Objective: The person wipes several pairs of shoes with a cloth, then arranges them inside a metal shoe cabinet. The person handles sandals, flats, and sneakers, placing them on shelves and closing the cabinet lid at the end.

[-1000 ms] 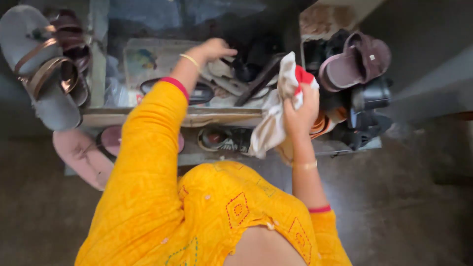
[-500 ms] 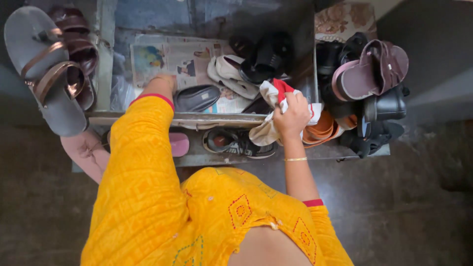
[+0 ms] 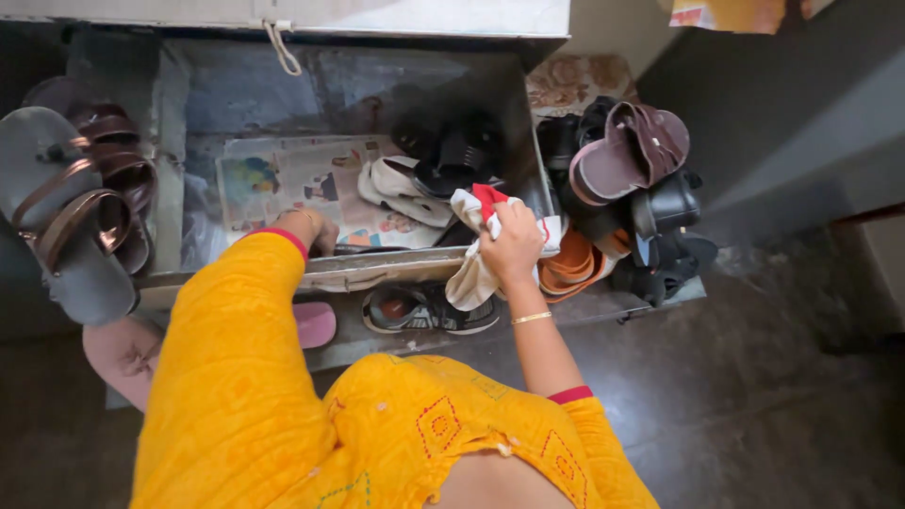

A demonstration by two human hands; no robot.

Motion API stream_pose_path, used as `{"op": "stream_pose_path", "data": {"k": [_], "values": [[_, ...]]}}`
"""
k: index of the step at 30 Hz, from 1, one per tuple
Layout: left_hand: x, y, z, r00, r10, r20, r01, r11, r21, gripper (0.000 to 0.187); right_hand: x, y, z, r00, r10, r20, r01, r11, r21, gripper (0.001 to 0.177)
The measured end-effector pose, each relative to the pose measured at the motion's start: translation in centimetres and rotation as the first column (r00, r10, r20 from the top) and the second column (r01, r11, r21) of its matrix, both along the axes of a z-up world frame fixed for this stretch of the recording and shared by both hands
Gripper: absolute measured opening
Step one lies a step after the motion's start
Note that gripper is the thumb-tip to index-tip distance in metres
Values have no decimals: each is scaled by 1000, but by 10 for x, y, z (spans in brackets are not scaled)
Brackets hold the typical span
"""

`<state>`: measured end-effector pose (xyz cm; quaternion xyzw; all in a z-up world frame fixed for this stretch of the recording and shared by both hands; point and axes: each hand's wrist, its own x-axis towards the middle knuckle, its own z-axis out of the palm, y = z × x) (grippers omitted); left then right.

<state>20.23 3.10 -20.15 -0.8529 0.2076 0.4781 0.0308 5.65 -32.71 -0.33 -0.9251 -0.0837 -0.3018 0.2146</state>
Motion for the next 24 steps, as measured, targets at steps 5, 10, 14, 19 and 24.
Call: {"op": "stream_pose_path", "data": {"k": [5,10,14,19,24], "values": [[14,6,72,943,282,176,-135,808,-574,35,1,-5,-4,1000,16,-9,-16,1000,8,32],[-61,-15,182,571,719,396,-229,603,-764,32,17,2,11,975,207,82,-161,404,900,39],[-136,-97,227,419,817,396,-49,456,-889,25,14,68,0,905,419,-72,-319,781,536,26],[-193,-91,274,437,888,142,83,118,-990,30,53,72,0,926,227,301,-248,968,32,50],[-217,-60,300,396,907,140,106,107,-989,31,73,37,26,952,99,290,-192,930,314,36]]}}
